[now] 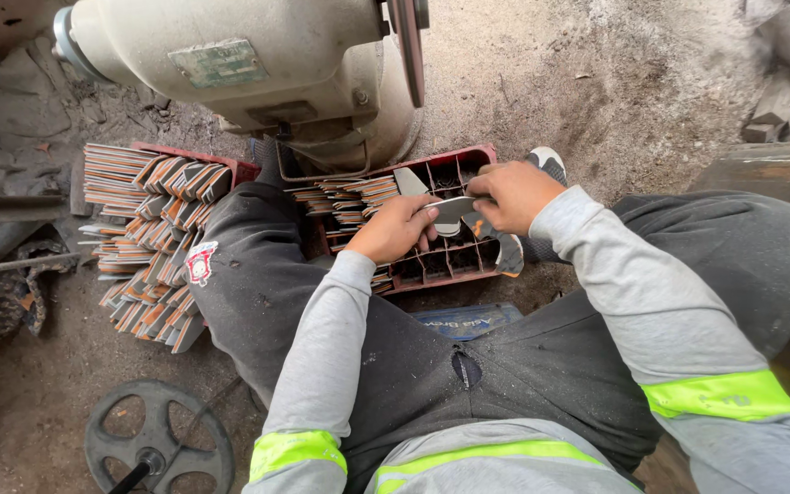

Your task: The person sits on the ground and uses a bench grinder to sharpen the edges of small, curved metal pieces. They handle the pieces one at a time, pressing them against the spinning wheel, then placing them into a red crate.

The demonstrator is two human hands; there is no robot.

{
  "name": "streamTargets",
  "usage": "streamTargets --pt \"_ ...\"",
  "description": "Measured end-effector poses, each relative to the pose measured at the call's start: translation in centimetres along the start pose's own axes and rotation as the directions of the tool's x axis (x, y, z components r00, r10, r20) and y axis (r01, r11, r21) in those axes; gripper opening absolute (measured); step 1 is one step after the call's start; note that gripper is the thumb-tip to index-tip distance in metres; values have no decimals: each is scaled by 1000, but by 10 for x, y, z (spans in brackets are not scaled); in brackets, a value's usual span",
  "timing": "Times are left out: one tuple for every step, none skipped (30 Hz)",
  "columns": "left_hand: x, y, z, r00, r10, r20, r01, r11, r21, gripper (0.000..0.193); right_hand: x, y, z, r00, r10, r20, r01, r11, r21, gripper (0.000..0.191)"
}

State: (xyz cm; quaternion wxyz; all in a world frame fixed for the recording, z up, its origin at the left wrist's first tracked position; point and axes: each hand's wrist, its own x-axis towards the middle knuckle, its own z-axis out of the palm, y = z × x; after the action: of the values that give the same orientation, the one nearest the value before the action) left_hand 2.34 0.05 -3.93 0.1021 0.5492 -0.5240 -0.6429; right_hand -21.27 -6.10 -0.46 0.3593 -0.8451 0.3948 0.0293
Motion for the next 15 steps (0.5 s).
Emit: streamTargets --pt "2 1 1 997 9 -79 -5 999 54 43 3 6 3 998 51 23 -52 998 42 30" --pt "5 2 2 988 21 -155 -4 994 109 44 6 12 7 994 103 49 -107 991 83 31" --pt "6 3 2 973 35 -228 2 987 162 46 8 17 13 985 155 77 -164 979 124 32" --pt "7 2 1 949 100 -301 -23 968 249 49 11 22 18 969 216 121 -229 968 104 33" --pt "8 1 -1 916 172 -363 -43 941 337 52 15 25 22 947 279 160 -295 952 81 34" --pt "8 0 -2 875 245 -418 -52 905 422 55 17 26 27 919 339 200 -356 933 56 36" --pt "8 -2 -2 884 234 -405 -54 911 410 54 16 26 32 895 362 260 -372 928 -10 40" --pt "7 -3 -3 892 223 -392 -53 915 399 54 17 25 36 868 384 316 -381 922 -75 45" --pt "6 -6 -3 901 209 -381 -49 921 387 53 17 23 42 810 497 311 -497 863 -85 55" --pt "5 -8 -2 903 238 -357 -63 897 438 52 15 20 51 739 601 304 -603 792 -97 66" --pt "3 -10 1 906 265 -330 -78 870 486 51 12 15 56 656 695 294 -700 706 -109 78" --pt "2 -11 3 909 289 -301 -91 842 532 50 12 10 60 647 699 305 -714 696 -80 86" --pt "1 -12 4 932 247 -266 -70 841 537 48 11 6 64 636 703 318 -728 683 -53 95" --pt "0 -12 5 951 208 -228 -53 838 544 47 11 2 67 625 708 330 -743 669 -26 104" --pt "1 -11 6 967 171 -190 -39 833 552 45 13 -2 68 619 716 324 -751 660 -22 104"
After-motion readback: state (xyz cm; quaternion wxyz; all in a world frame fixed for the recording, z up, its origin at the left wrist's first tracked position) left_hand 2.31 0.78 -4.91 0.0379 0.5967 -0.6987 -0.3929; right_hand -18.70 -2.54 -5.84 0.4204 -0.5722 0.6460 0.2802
